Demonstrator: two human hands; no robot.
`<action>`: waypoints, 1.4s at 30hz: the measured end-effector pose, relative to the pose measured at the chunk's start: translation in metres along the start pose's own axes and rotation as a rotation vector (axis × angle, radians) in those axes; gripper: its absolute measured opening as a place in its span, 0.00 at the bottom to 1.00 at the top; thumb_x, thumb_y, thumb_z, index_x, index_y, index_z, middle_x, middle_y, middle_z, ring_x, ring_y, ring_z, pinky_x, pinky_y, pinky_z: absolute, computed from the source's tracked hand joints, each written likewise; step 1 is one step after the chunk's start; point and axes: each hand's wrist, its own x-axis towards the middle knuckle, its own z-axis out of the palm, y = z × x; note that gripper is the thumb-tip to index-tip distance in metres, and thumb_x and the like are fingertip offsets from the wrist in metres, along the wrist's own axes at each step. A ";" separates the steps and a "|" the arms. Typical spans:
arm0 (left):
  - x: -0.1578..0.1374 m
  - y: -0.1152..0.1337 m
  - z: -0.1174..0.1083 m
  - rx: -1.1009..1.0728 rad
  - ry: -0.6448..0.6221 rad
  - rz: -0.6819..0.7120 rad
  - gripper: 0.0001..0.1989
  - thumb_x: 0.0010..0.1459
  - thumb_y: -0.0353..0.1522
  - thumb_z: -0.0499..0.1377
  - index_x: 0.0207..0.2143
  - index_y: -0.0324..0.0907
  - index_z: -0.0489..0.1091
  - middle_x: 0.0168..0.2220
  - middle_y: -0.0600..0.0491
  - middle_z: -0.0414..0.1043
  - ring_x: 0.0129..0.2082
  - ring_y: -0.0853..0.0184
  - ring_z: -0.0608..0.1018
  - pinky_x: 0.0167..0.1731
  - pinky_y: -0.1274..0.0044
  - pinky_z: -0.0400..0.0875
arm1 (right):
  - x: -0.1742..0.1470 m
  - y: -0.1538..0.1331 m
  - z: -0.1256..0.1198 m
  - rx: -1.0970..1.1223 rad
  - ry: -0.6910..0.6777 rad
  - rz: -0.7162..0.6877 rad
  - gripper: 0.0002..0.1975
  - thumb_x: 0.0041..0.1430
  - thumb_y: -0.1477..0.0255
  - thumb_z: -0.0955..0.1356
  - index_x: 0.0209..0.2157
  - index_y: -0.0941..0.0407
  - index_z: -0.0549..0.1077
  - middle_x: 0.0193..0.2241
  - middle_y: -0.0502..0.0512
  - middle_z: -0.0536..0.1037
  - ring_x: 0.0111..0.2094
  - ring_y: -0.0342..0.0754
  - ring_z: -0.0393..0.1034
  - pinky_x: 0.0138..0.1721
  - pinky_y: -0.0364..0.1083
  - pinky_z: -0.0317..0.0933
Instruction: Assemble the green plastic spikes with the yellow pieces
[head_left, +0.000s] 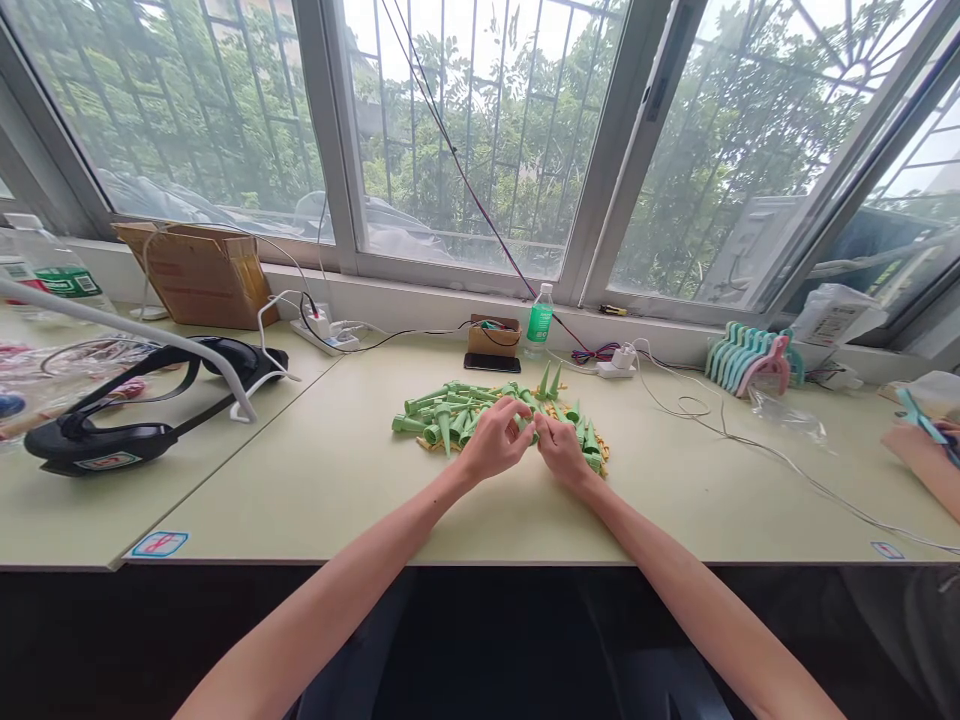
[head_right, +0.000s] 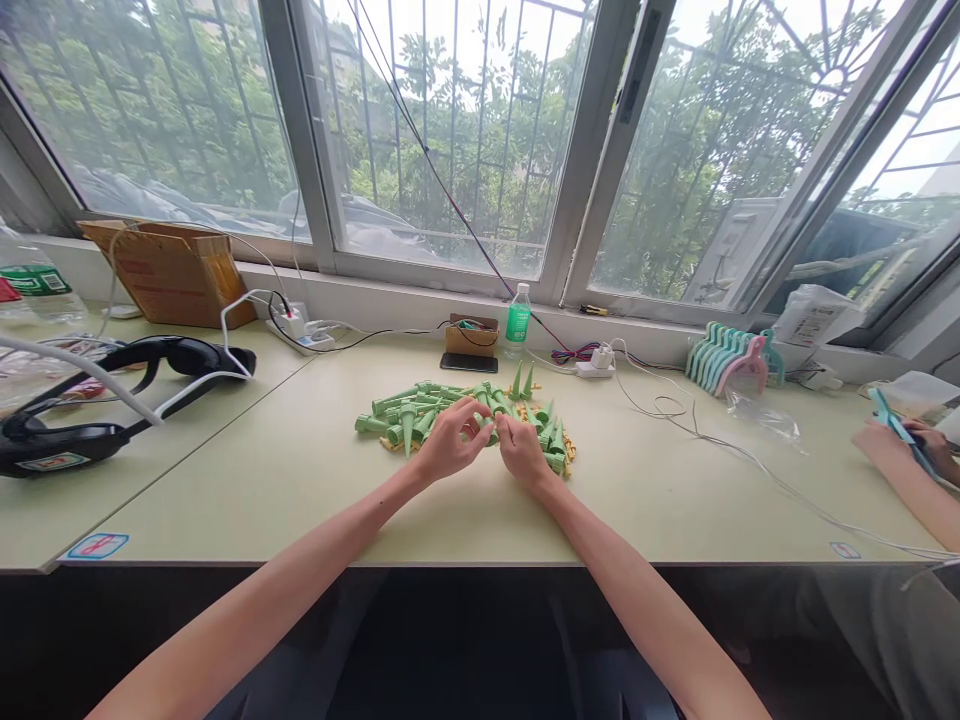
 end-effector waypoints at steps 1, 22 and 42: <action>0.000 0.000 0.000 0.001 -0.002 0.000 0.04 0.60 0.32 0.55 0.37 0.42 0.67 0.36 0.53 0.66 0.24 0.75 0.73 0.26 0.80 0.71 | 0.000 0.000 0.000 0.000 0.000 -0.001 0.24 0.68 0.57 0.54 0.20 0.53 0.56 0.14 0.46 0.59 0.18 0.43 0.52 0.22 0.44 0.49; 0.003 0.000 -0.002 -0.082 0.026 -0.106 0.07 0.56 0.33 0.58 0.37 0.41 0.68 0.39 0.51 0.66 0.26 0.73 0.75 0.31 0.77 0.77 | 0.000 -0.002 -0.001 0.032 -0.008 0.021 0.24 0.68 0.57 0.54 0.20 0.53 0.58 0.16 0.48 0.62 0.19 0.44 0.56 0.23 0.45 0.52; 0.005 0.001 -0.004 -0.185 0.004 -0.342 0.11 0.53 0.36 0.61 0.37 0.41 0.67 0.36 0.51 0.75 0.24 0.68 0.80 0.25 0.78 0.75 | 0.000 -0.002 0.000 0.019 -0.004 -0.015 0.24 0.68 0.59 0.55 0.20 0.54 0.61 0.17 0.49 0.65 0.20 0.44 0.58 0.25 0.44 0.52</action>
